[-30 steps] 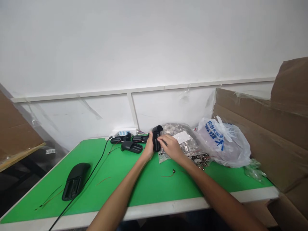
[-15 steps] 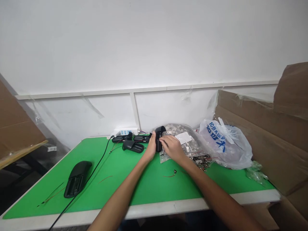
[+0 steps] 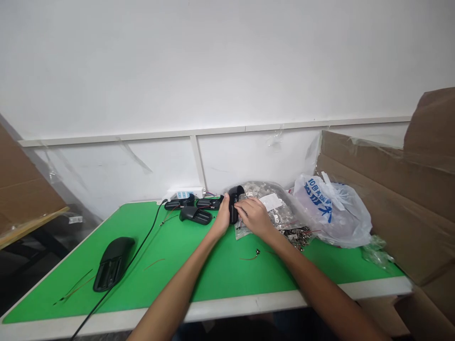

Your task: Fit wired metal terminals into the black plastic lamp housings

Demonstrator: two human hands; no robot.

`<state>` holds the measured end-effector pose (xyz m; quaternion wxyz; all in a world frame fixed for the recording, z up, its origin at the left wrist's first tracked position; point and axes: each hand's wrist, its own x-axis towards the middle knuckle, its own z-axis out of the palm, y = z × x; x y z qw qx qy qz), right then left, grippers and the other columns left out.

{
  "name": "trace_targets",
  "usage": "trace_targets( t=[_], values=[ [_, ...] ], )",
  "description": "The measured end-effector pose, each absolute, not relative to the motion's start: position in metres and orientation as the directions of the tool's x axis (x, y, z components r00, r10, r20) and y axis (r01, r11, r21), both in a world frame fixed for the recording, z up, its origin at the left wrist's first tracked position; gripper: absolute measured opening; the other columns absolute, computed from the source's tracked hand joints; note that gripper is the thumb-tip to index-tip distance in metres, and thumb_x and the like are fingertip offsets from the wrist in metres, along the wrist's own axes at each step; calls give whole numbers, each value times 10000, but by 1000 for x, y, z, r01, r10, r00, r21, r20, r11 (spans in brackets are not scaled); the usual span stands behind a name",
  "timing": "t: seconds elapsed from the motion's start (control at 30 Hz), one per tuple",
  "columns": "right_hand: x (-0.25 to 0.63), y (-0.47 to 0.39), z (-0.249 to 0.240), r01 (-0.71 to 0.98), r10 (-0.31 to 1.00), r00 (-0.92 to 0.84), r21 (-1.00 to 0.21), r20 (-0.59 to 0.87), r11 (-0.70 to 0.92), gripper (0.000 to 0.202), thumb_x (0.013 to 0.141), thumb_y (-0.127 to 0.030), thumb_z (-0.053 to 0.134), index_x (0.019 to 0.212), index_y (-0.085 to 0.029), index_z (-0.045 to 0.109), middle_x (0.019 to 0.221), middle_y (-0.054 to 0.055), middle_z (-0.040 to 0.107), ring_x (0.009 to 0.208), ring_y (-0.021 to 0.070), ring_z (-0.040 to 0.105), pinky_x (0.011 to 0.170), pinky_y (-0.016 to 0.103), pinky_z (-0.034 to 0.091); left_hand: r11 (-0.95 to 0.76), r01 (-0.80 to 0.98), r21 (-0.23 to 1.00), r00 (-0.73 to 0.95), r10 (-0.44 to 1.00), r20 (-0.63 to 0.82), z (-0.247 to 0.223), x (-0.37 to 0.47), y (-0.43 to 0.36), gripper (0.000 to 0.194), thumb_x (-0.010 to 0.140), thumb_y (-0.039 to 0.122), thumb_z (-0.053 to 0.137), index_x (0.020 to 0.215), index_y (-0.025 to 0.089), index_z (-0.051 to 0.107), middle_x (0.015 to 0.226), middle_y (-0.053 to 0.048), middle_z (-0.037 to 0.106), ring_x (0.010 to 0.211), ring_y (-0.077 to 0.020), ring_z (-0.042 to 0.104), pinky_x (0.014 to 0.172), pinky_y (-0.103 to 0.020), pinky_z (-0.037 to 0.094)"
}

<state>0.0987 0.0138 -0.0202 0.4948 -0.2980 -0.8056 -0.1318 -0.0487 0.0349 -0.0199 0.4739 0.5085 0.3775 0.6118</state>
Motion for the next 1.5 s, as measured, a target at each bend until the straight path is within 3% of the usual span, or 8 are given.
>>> trace_targets(
  t=[0.13, 0.3, 0.47, 0.63, 0.83, 1.0, 1.2, 1.5],
  values=[
    [98, 13, -22, 585, 373, -324, -126, 869, 801, 193, 1027, -158, 563, 1042, -202, 750, 987, 83, 803, 897, 234, 717, 907, 410, 543, -284, -194, 939, -50, 959, 280, -18, -48, 32, 726, 762, 865, 641, 903, 158, 722, 944, -69, 741, 1054, -248, 635, 1044, -362, 468],
    [95, 10, -22, 550, 423, -255, -229, 870, 803, 188, 1037, -199, 566, 1021, -225, 751, 936, 77, 790, 906, 251, 708, 872, 419, 551, -253, -273, 928, -35, 967, 253, -19, -45, 29, 685, 765, 851, 657, 800, 167, 688, 787, -46, 699, 968, -244, 653, 952, -359, 511],
    [94, 8, -22, 548, 430, -233, -247, 872, 799, 189, 1036, -198, 559, 1009, -227, 744, 947, 82, 783, 898, 244, 707, 846, 406, 557, -204, -340, 918, 3, 976, 218, -21, -44, 30, 699, 790, 824, 661, 921, 141, 723, 900, -70, 745, 972, -232, 668, 938, -344, 516],
    [95, 7, -23, 528, 391, -254, -211, 885, 822, 167, 1027, -170, 563, 996, -215, 720, 941, 87, 778, 889, 243, 708, 821, 395, 561, -206, -333, 920, -63, 979, 196, -24, -44, 28, 653, 812, 775, 685, 958, 140, 737, 987, -81, 763, 1053, -232, 677, 1000, -328, 503],
    [99, 8, -24, 437, 398, -262, -259, 879, 861, 156, 1024, -179, 568, 973, -222, 709, 920, 78, 763, 888, 228, 705, 811, 385, 572, -113, -438, 892, 23, 990, 136, -26, -38, 22, 702, 726, 844, 704, 818, 149, 675, 819, -85, 738, 998, -285, 716, 824, -361, 587],
    [98, 8, -26, 400, 431, -234, -318, 872, 860, 146, 1017, -183, 582, 984, -221, 719, 924, 79, 757, 900, 224, 705, 821, 381, 578, -71, -460, 885, 41, 994, 101, -28, -37, 22, 730, 695, 869, 706, 826, 152, 675, 789, -87, 742, 948, -294, 739, 753, -353, 600],
    [96, 10, -22, 310, 530, -150, -469, 835, 827, 134, 997, -215, 623, 958, -235, 749, 921, 63, 759, 889, 214, 717, 819, 367, 599, 106, -475, 874, 182, 983, -20, -26, -38, 23, 744, 792, 881, 592, 885, 153, 710, 789, -110, 756, 848, -291, 757, 716, -361, 606],
    [98, 19, -26, 246, 603, -140, -562, 786, 790, 151, 986, -257, 640, 969, -230, 787, 949, 72, 776, 930, 223, 727, 861, 381, 607, 133, -510, 849, 167, 985, -54, -21, -38, 22, 709, 860, 833, 560, 964, 152, 729, 801, -111, 773, 828, -276, 762, 715, -349, 604]
  ],
)
